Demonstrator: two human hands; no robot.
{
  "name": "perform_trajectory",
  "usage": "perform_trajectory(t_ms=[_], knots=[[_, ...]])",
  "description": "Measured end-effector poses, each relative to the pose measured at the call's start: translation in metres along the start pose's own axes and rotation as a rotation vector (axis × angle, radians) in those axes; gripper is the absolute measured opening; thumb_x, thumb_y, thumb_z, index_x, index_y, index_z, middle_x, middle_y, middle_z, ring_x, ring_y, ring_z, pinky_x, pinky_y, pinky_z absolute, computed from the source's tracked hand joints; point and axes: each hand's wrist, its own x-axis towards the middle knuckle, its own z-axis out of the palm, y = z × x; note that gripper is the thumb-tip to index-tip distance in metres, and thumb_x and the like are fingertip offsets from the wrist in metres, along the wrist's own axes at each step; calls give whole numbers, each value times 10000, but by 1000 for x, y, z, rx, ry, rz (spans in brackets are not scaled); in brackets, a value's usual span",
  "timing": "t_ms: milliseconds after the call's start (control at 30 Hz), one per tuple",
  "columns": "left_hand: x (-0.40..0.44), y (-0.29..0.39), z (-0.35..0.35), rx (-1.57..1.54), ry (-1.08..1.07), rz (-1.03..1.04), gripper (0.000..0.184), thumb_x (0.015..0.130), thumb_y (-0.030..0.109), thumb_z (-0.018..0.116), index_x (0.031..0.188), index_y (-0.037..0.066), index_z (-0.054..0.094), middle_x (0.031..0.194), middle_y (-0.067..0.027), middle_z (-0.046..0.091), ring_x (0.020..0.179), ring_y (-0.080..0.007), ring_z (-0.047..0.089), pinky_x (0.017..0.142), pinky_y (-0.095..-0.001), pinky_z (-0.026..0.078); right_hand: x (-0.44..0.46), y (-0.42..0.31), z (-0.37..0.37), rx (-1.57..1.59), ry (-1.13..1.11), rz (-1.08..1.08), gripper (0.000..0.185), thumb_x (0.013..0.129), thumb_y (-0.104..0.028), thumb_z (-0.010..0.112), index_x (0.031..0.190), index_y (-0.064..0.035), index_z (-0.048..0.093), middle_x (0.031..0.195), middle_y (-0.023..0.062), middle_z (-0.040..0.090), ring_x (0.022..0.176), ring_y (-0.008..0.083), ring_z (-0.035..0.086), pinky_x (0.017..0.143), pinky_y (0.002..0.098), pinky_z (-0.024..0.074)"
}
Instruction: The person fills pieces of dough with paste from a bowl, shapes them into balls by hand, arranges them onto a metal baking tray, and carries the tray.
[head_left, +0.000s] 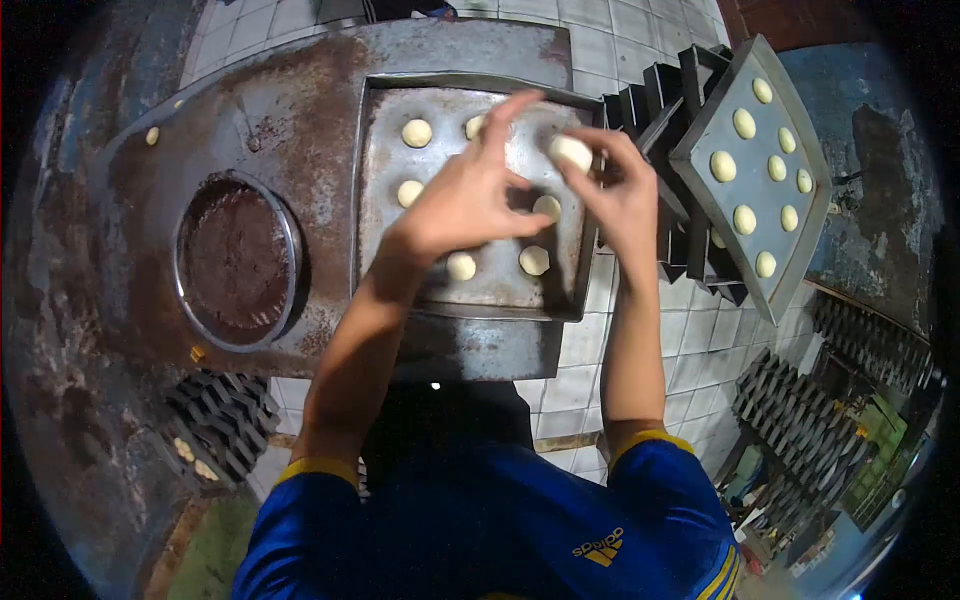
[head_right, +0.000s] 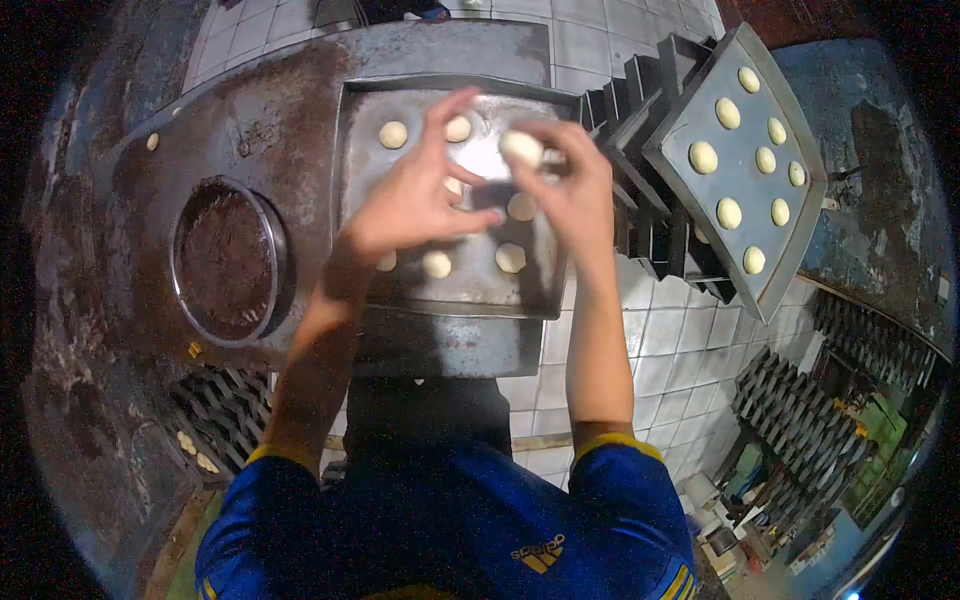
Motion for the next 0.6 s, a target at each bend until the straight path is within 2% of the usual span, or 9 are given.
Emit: perform_trajectory(t_ms=[33, 133, 233, 300, 333, 400, 467, 533, 600], knots=[[2, -5, -6, 11, 16, -71, 1151, 732, 172, 927, 1640, 126, 222, 1465, -248, 547, 942, -295, 783, 803, -411, 621, 15, 34, 2, -87, 25, -17, 349, 837, -124, 837, 1170, -41, 775, 1105, 105, 730, 1022, 208, 718, 893, 349, 579], [-49, -64, -4, 24, 30, -86, 1151, 727, 168, 941, 1632, 126, 231, 1472, -257, 530, 972, -303, 762, 821, -421, 617, 58, 164, 28, -267, 9, -76, 345, 848, -117, 811, 1180, -41, 759, 1177, 160, 715, 1026, 299, 723, 942, 402, 577], [-147, -120, 1, 280, 27, -315, 1053, 781, 103, 905, 1613, 121, 260, 1456, -235, 531, 1095, -275, 698, 926, -375, 588, 63, 244, 68, -784, -82, -173, 508, 907, -220, 723, 1376, -48, 635, 1464, 178, 575, 1344, 390, 543, 1122, 520, 456], [-212, -114, -11, -235, 317, -584, 971, 817, 40, 860, 1593, 126, 283, 1429, -199, 549, 1202, -262, 636, 1013, -349, 545, 60, 250, 90, -983, -132, -147, 720, 1027, -479, 542, 1562, -8, 440, 1634, 214, 408, 1527, 409, 353, 1245, 523, 330], [-239, -94, -18, -1062, 574, -835, 943, 828, 10, 841, 1585, 135, 292, 1421, -184, 552, 1257, -263, 604, 1053, -348, 523, 55, 254, 96, -1065, -104, -182, 790, 1054, -552, 471, 1604, 7, 379, 1679, 225, 348, 1568, 401, 303, 1274, 513, 296], [-331, -131, -24, -588, 523, -813, 857, 851, 9, 815, 1544, 153, 331, 1353, -158, 591, 1192, -270, 628, 940, -369, 557, 49, 268, 100, -1063, -128, -154, 800, 1074, -577, 412, 1615, 11, 365, 1683, 226, 347, 1583, 384, 283, 1291, 495, 262], [-414, -137, -43, 255, 326, -714, 774, 876, 13, 790, 1503, 162, 362, 1257, -134, 638, 1031, -265, 685, 765, -368, 588, 75, 264, 86, -1066, -126, -157, 813, 1095, -601, 353, 1625, 15, 352, 1687, 227, 346, 1598, 366, 262, 1309, 478, 228], [-483, -144, -48, 75, 514, -1005, 678, 900, 46, 768, 1455, 147, 393, 1186, -118, 674, 753, -221, 678, 568, -336, 531, 93, 255, 49, 20, -167, 342, 841, 1085, -669, 343, 1563, 11, 471, 1621, 190, 474, 1540, 333, 387, 1284, 453, 254], [-567, -175, -51, -94, 558, -1196, 595, 924, 96, 752, 1415, 153, 421, 1109, -135, 695, 615, -185, 627, 503, -332, 501, 81, 209, 22, 219, 119, 242, 818, 1098, -672, 298, 1533, -20, 529, 1540, 159, 575, 1455, 296, 508, 1229, 437, 346]])
